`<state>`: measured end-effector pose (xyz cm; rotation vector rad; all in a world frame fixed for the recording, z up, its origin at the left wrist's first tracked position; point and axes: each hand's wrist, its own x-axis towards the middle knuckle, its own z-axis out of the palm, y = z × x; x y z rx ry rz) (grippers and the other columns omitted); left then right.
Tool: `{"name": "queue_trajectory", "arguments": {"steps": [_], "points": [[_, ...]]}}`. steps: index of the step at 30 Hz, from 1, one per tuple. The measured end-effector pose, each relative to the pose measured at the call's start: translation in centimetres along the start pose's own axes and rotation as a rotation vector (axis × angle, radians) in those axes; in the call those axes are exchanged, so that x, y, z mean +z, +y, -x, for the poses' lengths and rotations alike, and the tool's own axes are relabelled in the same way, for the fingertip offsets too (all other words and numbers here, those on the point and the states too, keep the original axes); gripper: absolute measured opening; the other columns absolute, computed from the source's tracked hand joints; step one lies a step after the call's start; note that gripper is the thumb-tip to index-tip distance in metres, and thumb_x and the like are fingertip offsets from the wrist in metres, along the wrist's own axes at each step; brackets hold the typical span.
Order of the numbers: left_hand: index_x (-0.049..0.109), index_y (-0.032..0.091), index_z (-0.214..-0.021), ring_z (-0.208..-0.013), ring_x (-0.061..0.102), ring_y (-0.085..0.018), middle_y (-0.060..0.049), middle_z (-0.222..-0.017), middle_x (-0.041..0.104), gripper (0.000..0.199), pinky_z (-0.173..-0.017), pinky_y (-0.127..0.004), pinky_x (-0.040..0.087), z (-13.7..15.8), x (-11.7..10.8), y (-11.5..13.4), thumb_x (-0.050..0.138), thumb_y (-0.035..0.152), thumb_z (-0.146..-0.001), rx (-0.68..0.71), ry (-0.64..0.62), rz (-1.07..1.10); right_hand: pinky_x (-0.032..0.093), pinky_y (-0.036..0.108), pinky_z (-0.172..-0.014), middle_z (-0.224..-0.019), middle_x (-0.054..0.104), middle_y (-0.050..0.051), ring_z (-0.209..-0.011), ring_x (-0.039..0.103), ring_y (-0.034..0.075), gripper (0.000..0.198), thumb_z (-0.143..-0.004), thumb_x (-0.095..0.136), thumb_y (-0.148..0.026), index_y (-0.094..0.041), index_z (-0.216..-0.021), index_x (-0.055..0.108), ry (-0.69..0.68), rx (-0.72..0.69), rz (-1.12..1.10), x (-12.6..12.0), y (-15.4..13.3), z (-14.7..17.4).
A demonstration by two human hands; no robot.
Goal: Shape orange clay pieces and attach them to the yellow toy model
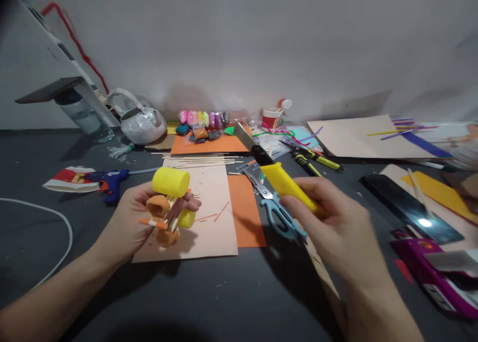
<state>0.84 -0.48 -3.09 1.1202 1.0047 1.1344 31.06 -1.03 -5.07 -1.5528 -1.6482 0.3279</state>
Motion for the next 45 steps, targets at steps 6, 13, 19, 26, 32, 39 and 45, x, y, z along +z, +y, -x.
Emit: {"name": "queue_trajectory", "arguments": {"steps": [6, 13, 19, 26, 32, 39, 45], "points": [[0.075, 0.019, -0.086, -0.071, 0.076, -0.02, -0.005, -0.085, 0.084, 0.025, -0.052, -0.024, 0.055, 0.4, 0.6, 0.3, 0.08, 0.011, -0.062, -0.103, -0.033, 0.111, 0.052, 0.03, -0.061, -0.085, 0.078, 0.005, -0.069, 0.071, 0.022, 0.032, -0.089, 0.058, -0.05, -0.022, -0.098, 0.07, -0.355, 0.113, 0.169, 3.7, 1.6, -1.6], [0.06, 0.023, -0.101, -0.078, 0.077, -0.021, -0.002, -0.084, 0.081, 0.047, -0.058, -0.025, 0.054, 0.7, 1.1, -0.6, 0.084, 0.013, -0.062, -0.155, -0.065, 0.186, 0.038, 0.028, -0.053, -0.072, 0.073, 0.005, -0.059, 0.065, 0.02, 0.028, -0.093, 0.054, -0.042, -0.022, -0.081, 0.069, -0.411, 0.058, 0.362, 4.9, 0.9, -1.1], [0.055, 0.024, -0.106, -0.093, 0.077, -0.021, -0.004, -0.093, 0.082, 0.034, -0.07, -0.026, 0.055, 0.7, 0.9, -2.3, 0.081, 0.027, -0.085, -0.17, -0.131, 0.141, 0.034, 0.03, -0.057, -0.069, 0.068, 0.007, -0.064, 0.061, 0.022, 0.024, -0.092, 0.058, -0.032, -0.021, -0.073, 0.066, -0.313, -0.04, 0.402, 5.2, 0.3, -0.5], [0.055, 0.022, -0.11, -0.093, 0.077, -0.02, -0.006, -0.096, 0.082, 0.031, -0.081, -0.03, 0.056, 1.0, 1.5, -4.1, 0.078, 0.029, -0.09, -0.209, -0.17, 0.122, 0.053, 0.028, -0.07, -0.09, 0.073, 0.004, -0.08, 0.068, 0.018, 0.02, -0.101, 0.055, -0.036, -0.023, -0.099, 0.069, -0.205, -0.233, 0.068, 4.5, -2.5, 1.0], [0.057, 0.025, -0.115, -0.092, 0.077, -0.019, -0.001, -0.098, 0.08, 0.04, -0.08, -0.027, 0.057, 2.1, 3.3, -4.3, 0.078, 0.017, -0.081, -0.265, -0.247, 0.14, 0.054, 0.028, -0.074, -0.09, 0.073, 0.001, -0.079, 0.068, 0.015, 0.011, -0.095, 0.071, -0.022, -0.023, -0.105, 0.07, -0.252, -0.439, -0.396, 4.3, -5.9, 2.7], [0.058, 0.024, -0.121, -0.09, 0.075, -0.018, -0.003, -0.099, 0.078, 0.034, -0.086, -0.031, 0.056, 2.1, 2.9, -6.0, 0.07, 0.022, -0.09, -0.332, -0.3, 0.156, 0.056, 0.035, -0.089, -0.104, 0.072, 0.008, -0.099, 0.069, 0.019, 0.01, -0.097, 0.066, -0.019, -0.02, -0.103, 0.073, -0.266, -0.453, -0.252, 5.2, -4.5, 2.1], [0.06, 0.02, -0.127, -0.095, 0.073, -0.021, -0.006, -0.104, 0.075, 0.041, -0.088, -0.034, 0.056, 2.3, 0.9, -6.6, 0.071, 0.023, -0.087, -0.401, -0.295, 0.084, 0.056, 0.038, -0.096, -0.118, 0.071, 0.01, -0.111, 0.068, 0.02, 0.018, -0.098, 0.059, -0.016, -0.021, -0.111, 0.07, -0.425, -0.448, -0.21, 6.3, -3.3, 1.9]]}}
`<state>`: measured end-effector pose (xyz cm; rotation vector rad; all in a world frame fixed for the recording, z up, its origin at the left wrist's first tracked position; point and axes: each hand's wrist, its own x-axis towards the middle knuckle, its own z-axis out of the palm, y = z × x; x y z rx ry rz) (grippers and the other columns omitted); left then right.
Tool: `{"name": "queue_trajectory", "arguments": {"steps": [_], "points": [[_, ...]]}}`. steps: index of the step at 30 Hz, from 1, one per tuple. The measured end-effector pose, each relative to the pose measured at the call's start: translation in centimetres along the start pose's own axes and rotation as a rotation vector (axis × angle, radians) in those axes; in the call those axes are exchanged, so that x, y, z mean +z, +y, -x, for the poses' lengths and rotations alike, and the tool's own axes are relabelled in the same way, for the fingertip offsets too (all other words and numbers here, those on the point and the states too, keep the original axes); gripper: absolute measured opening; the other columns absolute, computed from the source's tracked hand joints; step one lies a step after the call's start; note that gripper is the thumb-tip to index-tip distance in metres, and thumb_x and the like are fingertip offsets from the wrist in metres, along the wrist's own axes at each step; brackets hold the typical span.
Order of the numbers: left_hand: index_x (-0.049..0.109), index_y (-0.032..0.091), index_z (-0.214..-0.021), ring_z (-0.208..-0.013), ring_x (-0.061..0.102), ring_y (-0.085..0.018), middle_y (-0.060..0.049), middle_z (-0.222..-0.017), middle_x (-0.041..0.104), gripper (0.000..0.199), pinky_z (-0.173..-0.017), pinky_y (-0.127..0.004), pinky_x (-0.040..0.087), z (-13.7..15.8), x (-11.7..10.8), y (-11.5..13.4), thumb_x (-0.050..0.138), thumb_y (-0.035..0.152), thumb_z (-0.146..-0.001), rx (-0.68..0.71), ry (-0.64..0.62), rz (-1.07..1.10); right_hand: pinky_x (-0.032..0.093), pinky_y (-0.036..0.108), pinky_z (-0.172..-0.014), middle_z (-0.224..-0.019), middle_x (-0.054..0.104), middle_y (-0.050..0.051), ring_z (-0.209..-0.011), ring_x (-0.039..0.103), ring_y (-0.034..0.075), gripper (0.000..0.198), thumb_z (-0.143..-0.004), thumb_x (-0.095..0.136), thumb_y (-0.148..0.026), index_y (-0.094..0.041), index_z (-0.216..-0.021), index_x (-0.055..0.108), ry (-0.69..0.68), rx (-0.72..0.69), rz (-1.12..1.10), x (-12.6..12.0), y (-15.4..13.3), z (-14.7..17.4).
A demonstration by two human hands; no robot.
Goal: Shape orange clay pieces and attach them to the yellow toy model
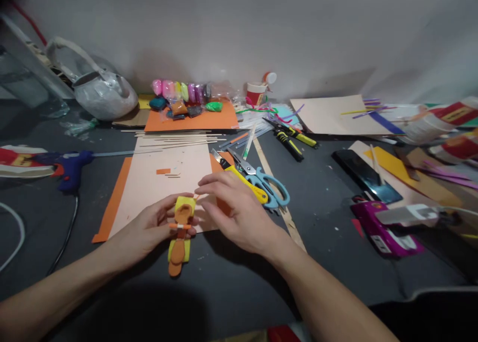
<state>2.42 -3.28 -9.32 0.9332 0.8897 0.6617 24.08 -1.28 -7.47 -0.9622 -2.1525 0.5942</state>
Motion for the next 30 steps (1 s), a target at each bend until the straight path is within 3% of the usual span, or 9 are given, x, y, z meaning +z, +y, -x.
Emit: {"name": "queue_trajectory", "arguments": {"steps": [5, 7, 9, 13, 17, 22, 25, 30], "points": [[0.058, 0.023, -0.142, -0.099, 0.069, -0.025, -0.007, -0.111, 0.068, 0.055, -0.086, -0.04, 0.057, 0.7, -2.2, 0.4, 0.07, 0.035, -0.09, 0.133, 0.14, -0.553, 0.057, 0.041, -0.097, -0.121, 0.071, 0.011, -0.113, 0.067, 0.022, 0.021, -0.099, 0.058, -0.016, -0.022, -0.115, 0.07, -0.074, -0.039, -0.003, 1.3, -0.1, -0.1], [0.061, 0.024, -0.139, -0.098, 0.067, -0.024, -0.009, -0.12, 0.065, 0.049, -0.085, -0.039, 0.056, 1.1, -2.9, 1.1, 0.067, 0.036, -0.092, 0.223, 0.19, -0.785, 0.057, 0.04, -0.095, -0.118, 0.072, 0.01, -0.109, 0.068, 0.022, 0.02, -0.099, 0.058, -0.015, -0.022, -0.113, 0.07, -0.063, -0.043, -0.012, 1.8, 0.1, -0.1], [0.066, 0.023, -0.129, -0.091, 0.068, -0.021, -0.008, -0.116, 0.066, 0.036, -0.08, -0.034, 0.055, 1.6, -3.4, 1.8, 0.06, 0.036, -0.097, 0.285, 0.235, -0.862, 0.056, 0.039, -0.094, -0.115, 0.072, 0.01, -0.107, 0.067, 0.021, 0.019, -0.1, 0.058, -0.015, -0.021, -0.112, 0.07, -0.063, -0.042, -0.023, 2.3, 0.2, -0.1], [0.071, 0.024, -0.11, -0.069, 0.064, -0.016, -0.001, -0.084, 0.068, 0.026, -0.06, -0.025, 0.049, 2.0, -3.6, 2.3, 0.061, 0.046, -0.098, 0.253, 0.296, -0.77, 0.054, 0.038, -0.094, -0.114, 0.072, 0.01, -0.106, 0.066, 0.021, 0.016, -0.099, 0.06, -0.015, -0.019, -0.112, 0.069, -0.06, -0.018, -0.035, 2.7, 0.4, -0.1], [0.072, 0.025, -0.102, -0.078, 0.068, -0.015, 0.0, -0.088, 0.072, 0.027, -0.068, -0.022, 0.053, 1.5, -3.0, 1.4, 0.066, 0.05, -0.095, 0.136, 0.231, -0.563, 0.054, 0.036, -0.089, -0.107, 0.073, 0.008, -0.101, 0.067, 0.021, 0.013, -0.1, 0.063, -0.018, -0.02, -0.111, 0.069, -0.07, 0.043, -0.022, 2.5, 0.4, 0.0], [0.073, 0.026, -0.094, -0.07, 0.066, -0.009, 0.004, -0.079, 0.071, 0.019, -0.062, -0.014, 0.052, 1.1, -2.5, 0.4, 0.07, 0.044, -0.095, 0.042, 0.219, -0.338, 0.052, 0.031, -0.077, -0.091, 0.071, 0.004, -0.087, 0.066, 0.018, 0.007, -0.1, 0.063, -0.019, -0.02, -0.103, 0.069, -0.075, 0.073, 0.004, 2.4, 0.2, -0.2], [0.072, 0.027, -0.097, -0.075, 0.073, -0.011, 0.004, -0.084, 0.073, 0.018, -0.071, -0.016, 0.06, 1.0, -2.7, 0.1, 0.071, 0.045, -0.094, 0.012, 0.164, -0.19, 0.051, 0.028, -0.073, -0.086, 0.069, 0.003, -0.082, 0.066, 0.016, 0.008, -0.101, 0.061, -0.019, -0.02, -0.101, 0.069, -0.072, 0.084, -0.018, 2.7, 0.1, -0.3], [0.074, 0.028, -0.092, -0.076, 0.075, -0.011, 0.005, -0.083, 0.076, 0.016, -0.074, -0.015, 0.063, 0.9, -2.6, 0.7, 0.069, 0.043, -0.095, -0.006, 0.169, -0.234, 0.05, 0.027, -0.072, -0.085, 0.07, 0.003, -0.08, 0.065, 0.015, 0.01, -0.101, 0.062, -0.019, -0.018, -0.102, 0.072, -0.061, 0.075, -0.057, 3.1, 0.3, -0.3]]}}
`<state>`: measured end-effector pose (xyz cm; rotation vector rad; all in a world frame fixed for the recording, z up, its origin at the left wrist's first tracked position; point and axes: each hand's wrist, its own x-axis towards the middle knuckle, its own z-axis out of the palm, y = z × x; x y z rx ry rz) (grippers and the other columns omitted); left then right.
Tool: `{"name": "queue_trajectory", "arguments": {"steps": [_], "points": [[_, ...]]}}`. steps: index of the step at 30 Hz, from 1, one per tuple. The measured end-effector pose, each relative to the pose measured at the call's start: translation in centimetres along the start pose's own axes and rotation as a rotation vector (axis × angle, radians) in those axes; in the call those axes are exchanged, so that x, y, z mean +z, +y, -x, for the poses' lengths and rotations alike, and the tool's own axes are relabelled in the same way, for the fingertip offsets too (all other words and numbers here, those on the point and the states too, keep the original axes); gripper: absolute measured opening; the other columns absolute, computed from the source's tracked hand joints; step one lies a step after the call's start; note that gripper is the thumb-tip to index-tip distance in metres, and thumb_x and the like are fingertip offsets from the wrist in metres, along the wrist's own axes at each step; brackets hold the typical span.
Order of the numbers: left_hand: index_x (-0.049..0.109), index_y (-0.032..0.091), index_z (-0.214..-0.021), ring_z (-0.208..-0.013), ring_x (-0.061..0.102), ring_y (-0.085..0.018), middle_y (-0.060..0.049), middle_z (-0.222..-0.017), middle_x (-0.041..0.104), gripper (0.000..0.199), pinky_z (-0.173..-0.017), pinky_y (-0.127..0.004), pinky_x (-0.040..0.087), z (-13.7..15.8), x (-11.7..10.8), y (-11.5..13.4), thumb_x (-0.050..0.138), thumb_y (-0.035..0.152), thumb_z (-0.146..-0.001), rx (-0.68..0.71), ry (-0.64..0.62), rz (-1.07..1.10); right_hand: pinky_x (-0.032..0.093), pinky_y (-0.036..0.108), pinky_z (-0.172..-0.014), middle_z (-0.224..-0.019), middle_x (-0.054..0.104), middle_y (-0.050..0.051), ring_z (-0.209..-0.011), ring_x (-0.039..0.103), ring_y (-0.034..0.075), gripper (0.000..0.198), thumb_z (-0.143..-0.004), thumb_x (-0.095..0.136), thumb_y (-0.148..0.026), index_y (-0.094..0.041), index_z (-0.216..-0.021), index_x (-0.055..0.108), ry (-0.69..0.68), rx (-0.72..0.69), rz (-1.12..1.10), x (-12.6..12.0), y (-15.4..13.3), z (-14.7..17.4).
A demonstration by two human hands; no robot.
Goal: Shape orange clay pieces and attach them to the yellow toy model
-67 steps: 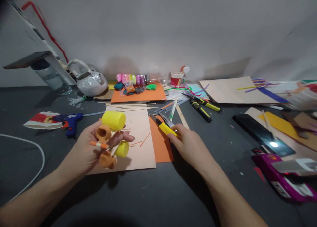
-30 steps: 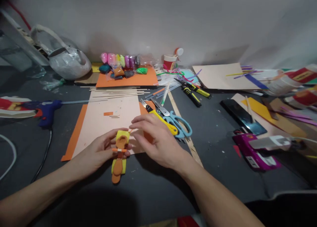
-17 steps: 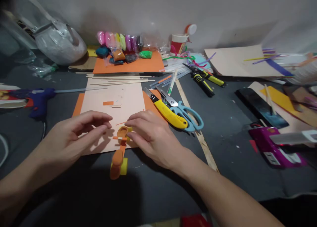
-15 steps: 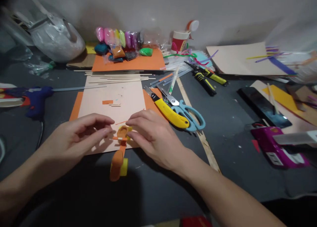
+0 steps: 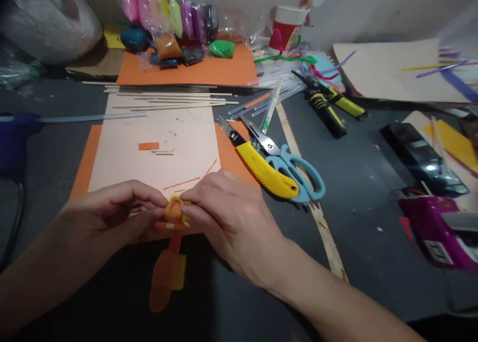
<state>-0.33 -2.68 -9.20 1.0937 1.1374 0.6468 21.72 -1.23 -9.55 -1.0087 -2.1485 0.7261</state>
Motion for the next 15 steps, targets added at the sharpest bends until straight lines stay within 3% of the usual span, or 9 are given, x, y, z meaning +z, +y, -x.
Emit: {"name": "queue_trajectory", "arguments": {"steps": [5, 8, 15], "points": [[0.074, 0.035, -0.095, -0.083, 0.078, -0.009, 0.01, -0.092, 0.08, 0.006, -0.072, -0.009, 0.06, 0.01, 0.15, 0.31, 0.071, 0.031, -0.094, 0.13, 0.067, -0.155, 0.049, 0.025, -0.073, -0.087, 0.069, 0.004, -0.081, 0.062, 0.012, 0.013, -0.101, 0.063, -0.015, -0.011, -0.105, 0.074, 0.02, -0.001, -0.052, 0.31, 0.21, 0.21], [0.072, 0.038, -0.104, -0.086, 0.079, -0.008, 0.013, -0.101, 0.081, 0.019, -0.072, -0.008, 0.06, -0.03, 0.09, 0.18, 0.067, 0.023, -0.094, 0.266, 0.091, -0.284, 0.05, 0.025, -0.076, -0.089, 0.069, 0.005, -0.084, 0.063, 0.012, 0.015, -0.101, 0.06, -0.012, -0.01, -0.107, 0.074, 0.011, 0.012, -0.042, 0.27, 0.21, 0.3], [0.066, 0.035, -0.102, -0.067, 0.075, -0.006, 0.013, -0.087, 0.08, 0.016, -0.057, -0.006, 0.054, 0.18, -0.25, 0.62, 0.059, 0.022, -0.095, 0.426, 0.112, -0.65, 0.051, 0.027, -0.075, -0.09, 0.07, 0.004, -0.085, 0.063, 0.014, 0.008, -0.099, 0.063, -0.016, -0.014, -0.1, 0.07, -0.046, 0.066, -0.049, -0.3, 0.5, 0.3]]}}
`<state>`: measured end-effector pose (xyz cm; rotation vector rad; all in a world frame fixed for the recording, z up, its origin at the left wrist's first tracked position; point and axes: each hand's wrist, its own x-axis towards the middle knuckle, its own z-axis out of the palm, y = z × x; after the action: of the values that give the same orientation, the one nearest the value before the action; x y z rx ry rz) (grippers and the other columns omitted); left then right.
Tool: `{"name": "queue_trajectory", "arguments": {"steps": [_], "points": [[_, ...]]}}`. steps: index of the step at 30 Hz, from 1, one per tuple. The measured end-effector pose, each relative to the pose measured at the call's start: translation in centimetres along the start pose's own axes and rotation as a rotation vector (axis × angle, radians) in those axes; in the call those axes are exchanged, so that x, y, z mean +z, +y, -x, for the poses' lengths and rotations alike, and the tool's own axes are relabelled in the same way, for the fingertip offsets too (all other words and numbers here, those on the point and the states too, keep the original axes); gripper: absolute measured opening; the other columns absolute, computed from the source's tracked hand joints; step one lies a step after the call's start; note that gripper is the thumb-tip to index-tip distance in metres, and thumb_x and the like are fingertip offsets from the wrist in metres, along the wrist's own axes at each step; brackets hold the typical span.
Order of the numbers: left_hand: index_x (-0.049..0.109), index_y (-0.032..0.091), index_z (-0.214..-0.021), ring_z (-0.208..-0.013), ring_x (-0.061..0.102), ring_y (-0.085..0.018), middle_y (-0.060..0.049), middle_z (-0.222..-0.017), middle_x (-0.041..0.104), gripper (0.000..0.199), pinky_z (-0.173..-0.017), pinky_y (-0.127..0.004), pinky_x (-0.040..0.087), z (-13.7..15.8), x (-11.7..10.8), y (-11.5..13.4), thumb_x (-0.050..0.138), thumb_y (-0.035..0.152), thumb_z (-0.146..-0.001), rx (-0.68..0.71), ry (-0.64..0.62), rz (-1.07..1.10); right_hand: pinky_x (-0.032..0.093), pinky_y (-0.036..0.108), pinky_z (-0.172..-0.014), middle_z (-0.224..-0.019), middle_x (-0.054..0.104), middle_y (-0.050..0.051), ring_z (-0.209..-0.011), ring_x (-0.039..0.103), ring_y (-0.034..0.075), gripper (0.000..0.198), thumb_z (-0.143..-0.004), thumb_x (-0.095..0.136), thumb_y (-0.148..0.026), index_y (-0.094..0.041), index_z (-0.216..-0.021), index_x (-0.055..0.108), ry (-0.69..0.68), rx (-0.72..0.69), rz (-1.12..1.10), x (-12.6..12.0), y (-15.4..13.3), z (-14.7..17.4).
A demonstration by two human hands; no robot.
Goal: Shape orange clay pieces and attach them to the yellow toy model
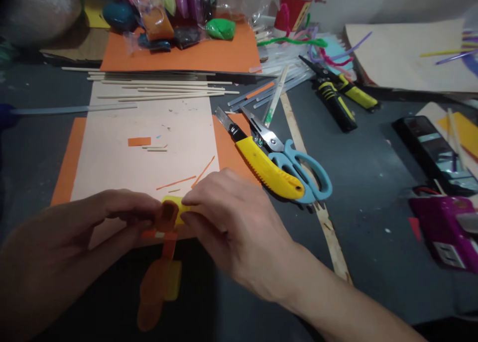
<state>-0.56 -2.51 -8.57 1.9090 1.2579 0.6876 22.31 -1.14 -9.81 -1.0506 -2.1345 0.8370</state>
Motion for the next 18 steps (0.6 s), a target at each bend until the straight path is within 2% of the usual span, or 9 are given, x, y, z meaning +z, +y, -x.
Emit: {"name": "queue_trajectory", "arguments": {"steps": [4, 10, 14, 18], "points": [[0.066, 0.036, -0.1, -0.064, 0.074, -0.005, 0.015, -0.083, 0.08, 0.015, -0.058, -0.006, 0.053, 0.11, 0.01, 0.07, 0.06, 0.023, -0.094, 0.005, 0.011, -0.034, 0.051, 0.03, -0.076, -0.097, 0.072, 0.007, -0.089, 0.064, 0.016, 0.008, -0.098, 0.064, -0.016, -0.015, -0.098, 0.071, -0.023, -0.028, 0.022, 0.02, 0.32, 0.1], [0.066, 0.037, -0.1, -0.056, 0.072, -0.005, 0.018, -0.077, 0.079, 0.016, -0.051, -0.007, 0.05, 0.0, 0.41, 0.11, 0.063, 0.023, -0.093, -0.06, 0.007, 0.015, 0.05, 0.029, -0.076, -0.09, 0.071, 0.005, -0.086, 0.063, 0.015, 0.01, -0.1, 0.061, -0.016, -0.014, -0.099, 0.071, -0.003, -0.019, -0.023, 0.35, 0.37, 0.17], [0.068, 0.036, -0.095, -0.052, 0.068, -0.006, 0.016, -0.072, 0.077, 0.016, -0.049, -0.009, 0.049, 0.09, 0.4, 0.11, 0.065, 0.021, -0.091, -0.085, 0.016, 0.037, 0.05, 0.028, -0.077, -0.093, 0.072, 0.005, -0.087, 0.063, 0.014, 0.009, -0.1, 0.062, -0.017, -0.014, -0.099, 0.071, 0.001, -0.042, -0.004, 0.42, 0.45, 0.21], [0.07, 0.036, -0.094, -0.055, 0.066, -0.006, 0.015, -0.076, 0.076, 0.014, -0.05, -0.011, 0.049, 0.17, 0.34, 0.0, 0.067, 0.022, -0.091, -0.066, 0.027, 0.051, 0.051, 0.028, -0.077, -0.093, 0.073, 0.005, -0.086, 0.063, 0.015, 0.01, -0.1, 0.061, -0.015, -0.015, -0.097, 0.07, 0.006, -0.054, 0.015, 0.45, 0.44, 0.11]]}}
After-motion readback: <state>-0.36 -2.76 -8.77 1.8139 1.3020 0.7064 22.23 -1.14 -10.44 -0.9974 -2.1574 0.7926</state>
